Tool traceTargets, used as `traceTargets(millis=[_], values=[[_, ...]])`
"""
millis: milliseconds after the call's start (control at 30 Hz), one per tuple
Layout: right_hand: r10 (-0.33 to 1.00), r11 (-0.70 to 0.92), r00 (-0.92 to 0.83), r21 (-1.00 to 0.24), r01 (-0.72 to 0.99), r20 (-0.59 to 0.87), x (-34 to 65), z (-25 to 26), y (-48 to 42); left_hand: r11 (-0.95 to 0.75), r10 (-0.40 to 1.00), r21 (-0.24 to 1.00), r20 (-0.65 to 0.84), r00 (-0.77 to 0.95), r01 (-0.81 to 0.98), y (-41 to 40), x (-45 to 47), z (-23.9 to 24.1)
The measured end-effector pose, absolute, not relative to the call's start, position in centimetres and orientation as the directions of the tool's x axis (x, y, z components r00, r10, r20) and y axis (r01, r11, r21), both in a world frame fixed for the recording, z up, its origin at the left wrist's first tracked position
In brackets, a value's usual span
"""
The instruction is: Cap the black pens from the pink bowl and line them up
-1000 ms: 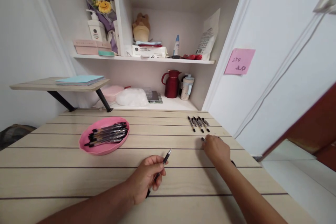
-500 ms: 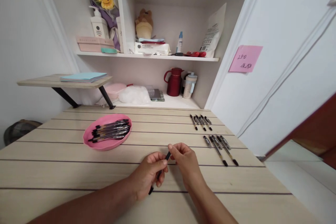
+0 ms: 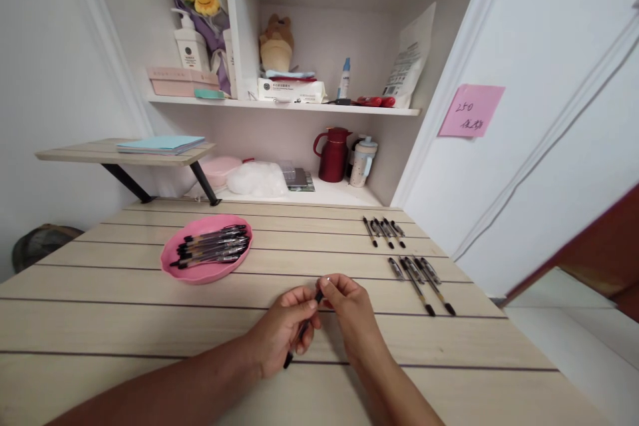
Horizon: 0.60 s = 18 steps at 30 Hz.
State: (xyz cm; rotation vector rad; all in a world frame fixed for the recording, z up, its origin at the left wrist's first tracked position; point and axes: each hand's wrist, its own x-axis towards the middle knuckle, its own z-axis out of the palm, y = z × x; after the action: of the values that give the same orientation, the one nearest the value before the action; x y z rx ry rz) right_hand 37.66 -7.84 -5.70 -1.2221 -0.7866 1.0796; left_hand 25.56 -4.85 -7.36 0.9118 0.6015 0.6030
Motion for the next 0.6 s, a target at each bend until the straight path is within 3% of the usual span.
traceTargets(millis=[100,267,400,600], values=[[0.948,-0.025,0.292,-0.945,-0.328,-0.126,37.57,-5.53,-8.03,0.476,0.705,0.848,-0.209,0.677,-0.234,-4.91,25.56,-7.36],[0.960,-0.040,0.254,-0.956,-0.291,-0.118,37.71,-5.41,-8.11,0.478,0.709,0.844,-0.206,0.674,-0.245,-4.98,25.61,-7.49],[0.952,-0.052,0.255,-0.910,-0.410,-0.170,37.81,-5.49,-8.04,0.479,0.705,0.844,-0.206,0.679,-0.241,-4.95,25.56,-7.40],[0.964,-0.062,0.220,-0.935,-0.349,-0.147,37.69,-5.52,-8.04,0.480,0.695,0.848,-0.211,0.687,-0.224,-4.89,25.51,-7.26]])
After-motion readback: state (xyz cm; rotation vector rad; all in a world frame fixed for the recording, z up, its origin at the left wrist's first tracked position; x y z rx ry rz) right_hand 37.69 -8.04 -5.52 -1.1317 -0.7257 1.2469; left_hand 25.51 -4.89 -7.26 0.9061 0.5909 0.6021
